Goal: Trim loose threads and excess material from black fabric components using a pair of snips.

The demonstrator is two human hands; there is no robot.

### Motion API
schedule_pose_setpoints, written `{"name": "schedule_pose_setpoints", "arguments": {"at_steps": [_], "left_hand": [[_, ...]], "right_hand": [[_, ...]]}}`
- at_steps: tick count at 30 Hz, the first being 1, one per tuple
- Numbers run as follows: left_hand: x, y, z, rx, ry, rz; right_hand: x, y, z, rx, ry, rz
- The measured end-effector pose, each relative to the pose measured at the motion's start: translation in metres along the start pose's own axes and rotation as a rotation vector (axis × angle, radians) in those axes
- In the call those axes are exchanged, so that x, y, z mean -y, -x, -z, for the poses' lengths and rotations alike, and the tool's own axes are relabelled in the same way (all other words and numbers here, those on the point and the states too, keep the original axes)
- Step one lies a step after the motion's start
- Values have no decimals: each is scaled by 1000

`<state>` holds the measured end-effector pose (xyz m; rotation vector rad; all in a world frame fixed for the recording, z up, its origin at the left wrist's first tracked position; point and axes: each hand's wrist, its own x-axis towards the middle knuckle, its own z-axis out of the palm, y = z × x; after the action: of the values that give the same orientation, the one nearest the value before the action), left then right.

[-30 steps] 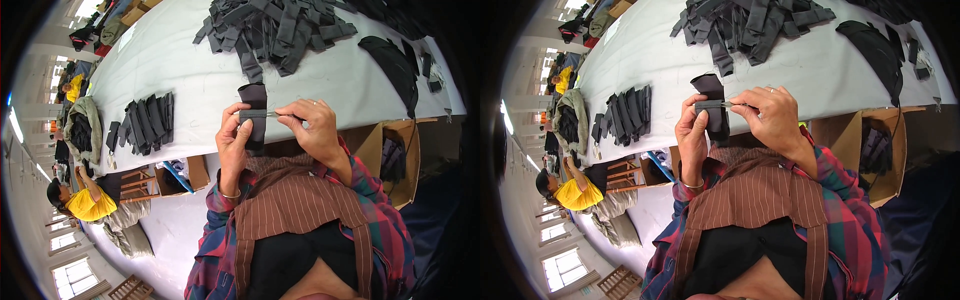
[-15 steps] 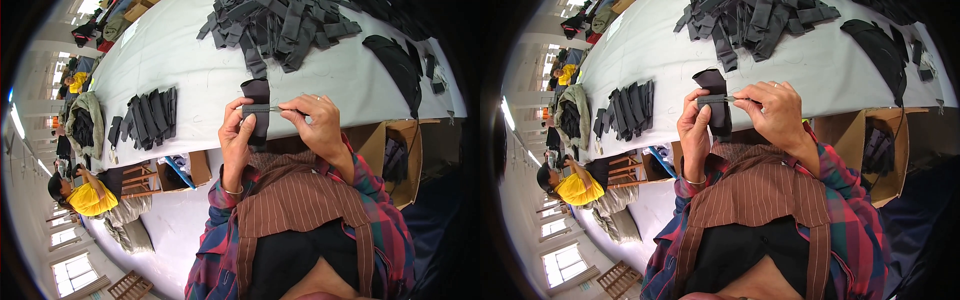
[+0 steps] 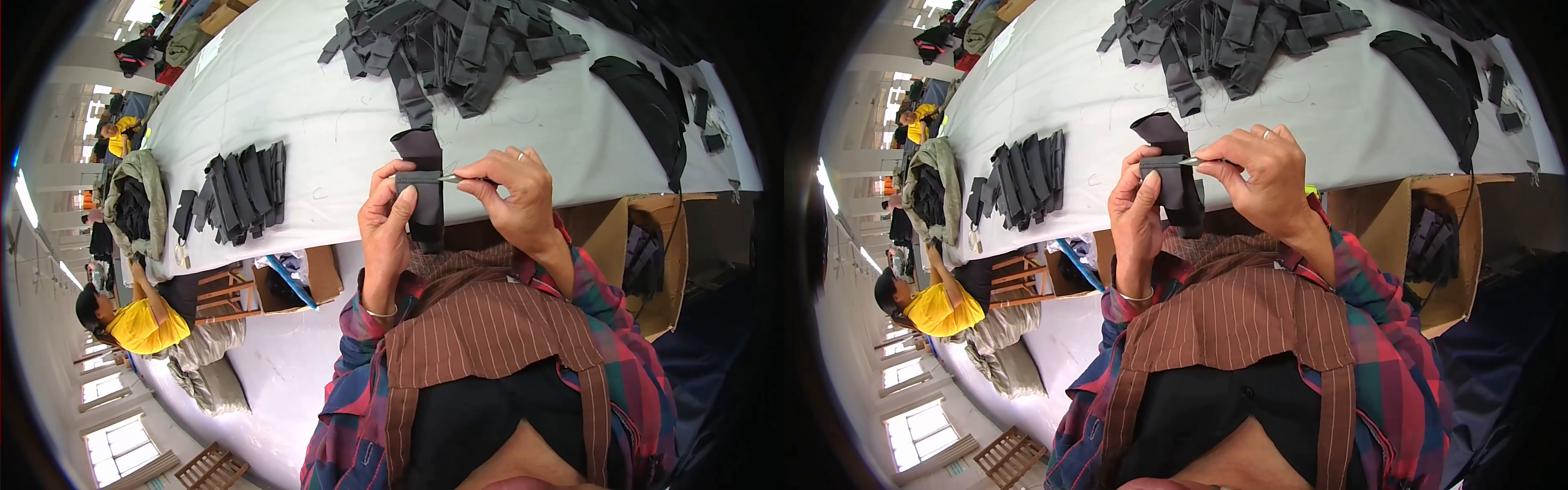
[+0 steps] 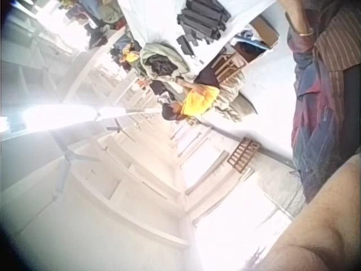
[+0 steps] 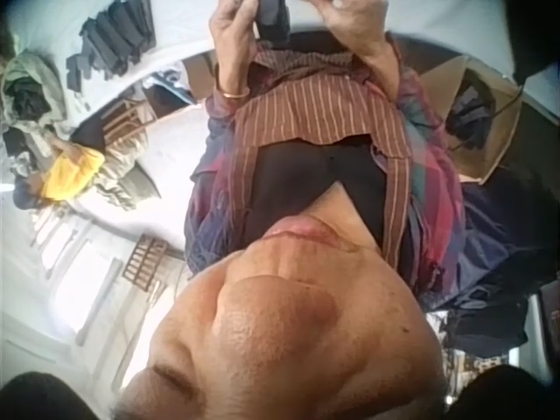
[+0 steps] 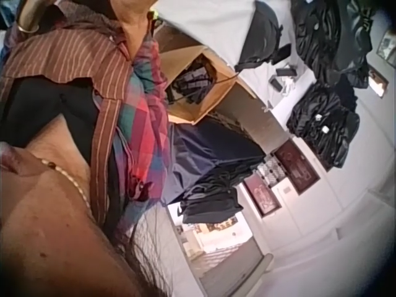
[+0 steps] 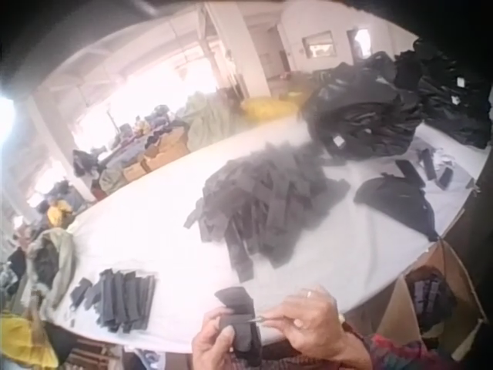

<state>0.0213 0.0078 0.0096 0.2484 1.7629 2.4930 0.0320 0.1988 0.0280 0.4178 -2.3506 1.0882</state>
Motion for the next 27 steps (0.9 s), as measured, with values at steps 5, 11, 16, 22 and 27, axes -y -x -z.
{"name": "schedule_pose_setpoints", "arguments": {"at_steps": [5,11,16,22,27], "left_hand": [[-6,1,-5,105,-92,-28],[-9,2,-9,275,-298,-100],[-7,5,5,116,-186,-43],[-7,9,10,31,-143,-23],[-8,9,10,2,-133,-35]], "right_hand": [[4,-9,-4,-84,-391,-258],[-18,-15,-23,-18,-760,-320],[-15,-15,-14,-71,-290,-214],[-13,-15,-11,-105,92,-100],[-12,-14,-10,-98,135,-69]]}}
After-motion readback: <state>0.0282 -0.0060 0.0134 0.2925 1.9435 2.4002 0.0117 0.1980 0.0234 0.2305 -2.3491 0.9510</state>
